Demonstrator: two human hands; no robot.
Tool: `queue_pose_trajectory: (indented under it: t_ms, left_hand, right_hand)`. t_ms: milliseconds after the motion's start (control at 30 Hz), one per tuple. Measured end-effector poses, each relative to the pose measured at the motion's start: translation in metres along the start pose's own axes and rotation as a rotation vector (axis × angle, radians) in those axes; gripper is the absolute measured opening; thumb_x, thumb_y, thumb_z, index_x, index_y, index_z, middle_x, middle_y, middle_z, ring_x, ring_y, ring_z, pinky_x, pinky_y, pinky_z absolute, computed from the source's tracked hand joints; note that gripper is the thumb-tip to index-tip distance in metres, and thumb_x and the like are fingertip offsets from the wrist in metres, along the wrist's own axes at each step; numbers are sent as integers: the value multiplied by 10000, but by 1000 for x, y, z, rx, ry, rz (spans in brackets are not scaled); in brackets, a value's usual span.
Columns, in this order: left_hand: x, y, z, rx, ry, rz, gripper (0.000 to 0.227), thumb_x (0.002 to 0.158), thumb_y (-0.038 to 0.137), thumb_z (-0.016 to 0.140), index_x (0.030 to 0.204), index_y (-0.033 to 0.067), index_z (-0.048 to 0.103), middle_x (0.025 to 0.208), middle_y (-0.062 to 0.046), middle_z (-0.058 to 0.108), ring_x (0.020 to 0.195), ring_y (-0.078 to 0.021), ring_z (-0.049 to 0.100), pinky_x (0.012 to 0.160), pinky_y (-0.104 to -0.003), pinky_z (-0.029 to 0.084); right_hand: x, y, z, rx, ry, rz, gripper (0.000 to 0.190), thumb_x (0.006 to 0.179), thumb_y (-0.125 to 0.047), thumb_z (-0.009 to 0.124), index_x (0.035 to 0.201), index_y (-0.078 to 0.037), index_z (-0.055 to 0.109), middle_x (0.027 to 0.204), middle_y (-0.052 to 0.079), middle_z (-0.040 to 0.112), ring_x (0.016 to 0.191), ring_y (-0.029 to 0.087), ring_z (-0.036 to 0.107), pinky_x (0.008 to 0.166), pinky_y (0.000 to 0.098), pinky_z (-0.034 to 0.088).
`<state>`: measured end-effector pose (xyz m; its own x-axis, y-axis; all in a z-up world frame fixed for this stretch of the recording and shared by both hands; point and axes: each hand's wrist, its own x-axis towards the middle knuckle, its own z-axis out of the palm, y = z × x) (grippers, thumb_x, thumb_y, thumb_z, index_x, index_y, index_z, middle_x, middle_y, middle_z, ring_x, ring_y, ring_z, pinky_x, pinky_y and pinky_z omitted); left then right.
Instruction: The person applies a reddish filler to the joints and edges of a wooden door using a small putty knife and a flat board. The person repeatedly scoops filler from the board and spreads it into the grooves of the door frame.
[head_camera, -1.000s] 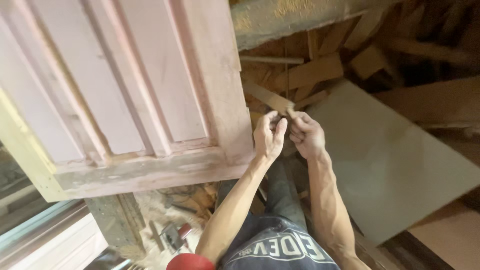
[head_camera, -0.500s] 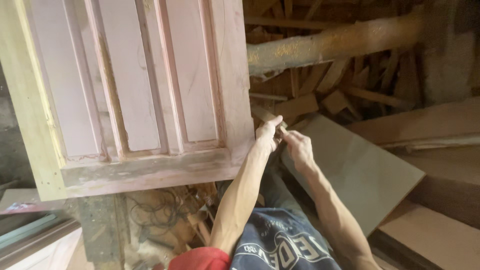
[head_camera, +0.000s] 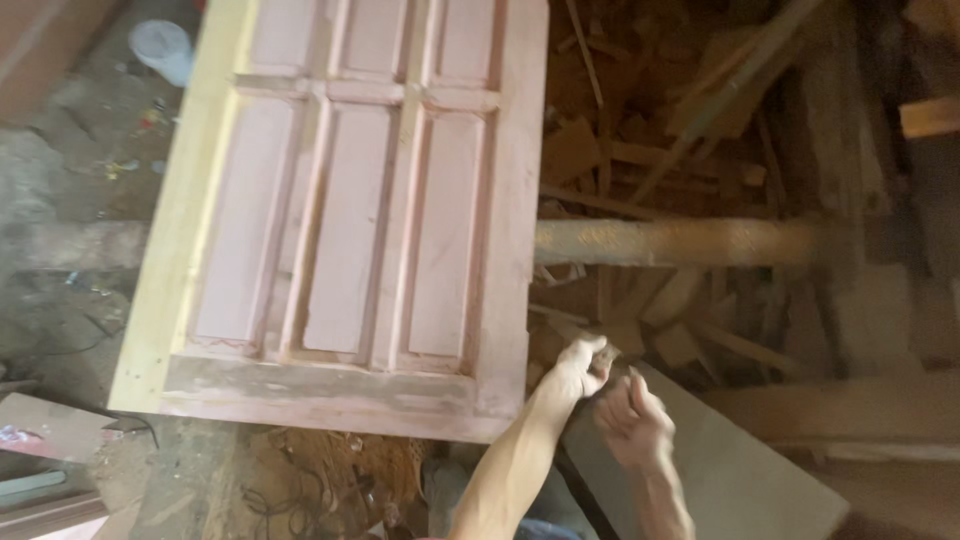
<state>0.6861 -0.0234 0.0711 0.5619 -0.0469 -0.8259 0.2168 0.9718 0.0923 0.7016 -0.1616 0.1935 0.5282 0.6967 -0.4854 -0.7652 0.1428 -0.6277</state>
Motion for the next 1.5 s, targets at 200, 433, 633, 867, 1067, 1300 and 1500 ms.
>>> queue_pose_trajectory:
  t_ms: [200, 433, 633, 867, 1067, 1300, 1500]
  left_hand:
    - [-64, -3, 29, 156, -11, 22, 429, 1019, 566, 563, 994, 142, 626, 888, -37, 733, 640, -119, 603, 550, -257, 503]
    - [-92, -30, -93, 513, 640, 591, 427, 928, 447, 608, 1154, 104, 720, 1155, -98, 760, 990, -207, 725, 840, -384, 602]
    - [-122, -106, -206, 14, 1279, 306, 865, 790, 580, 755, 1356, -23, 498, 1355, -212, 512, 1209, -361, 570, 1036, -501, 476]
    - [-80, -127, -232, -555, 573, 367, 799, 827, 529, 770, 1437, 87, 501, 1389, -61, 568, 1321, -245, 496, 1106, -411, 353]
    - [-79, -119, -224, -584, 638, 348, 458, 808, 441, 828, 1186, 247, 657, 1053, 96, 602, 934, -85, 504, 733, -271, 342]
    - [-86, -110, -208, -540, 678, 346, 378, 771, 397, 795, 1110, 313, 651, 932, 138, 614, 786, -56, 493, 621, -268, 278]
    - [-81, -115, -215, -529, 659, 332, 405, 755, 411, 800, 1121, 302, 667, 968, 126, 635, 825, -72, 511, 626, -276, 264]
  right_hand:
    - [8, -107, 27, -353, 80, -517, 248, 1166, -214, 502, 1053, -27, 619, 863, 58, 634, 739, 115, 589, 708, 285, 515]
    - [147, -30, 10, -603, 443, -320, 265, 1016, -192, 711, 1231, -38, 716, 968, 16, 678, 776, 76, 561, 653, 255, 492]
    - [247, 51, -1, -323, 271, -168, 727, 959, -25, 614, 1511, -212, 181, 1028, 157, 663, 852, 189, 690, 773, 340, 652]
    - [323, 87, -7, -581, 479, -282, 311, 980, -103, 668, 1284, -50, 637, 1062, 82, 726, 879, 168, 706, 737, 338, 665]
    - [321, 94, -10, -819, 552, -311, 337, 905, -193, 771, 1192, -24, 717, 1037, 93, 781, 897, 172, 717, 817, 319, 578]
    - [317, 64, -1, -1000, 503, -201, 313, 886, -234, 752, 1118, -24, 760, 980, 131, 800, 865, 169, 761, 852, 295, 579]
    - [325, 73, 8, -989, 378, -276, 339, 855, -243, 770, 1101, -11, 782, 918, 115, 802, 801, 186, 750, 780, 315, 599]
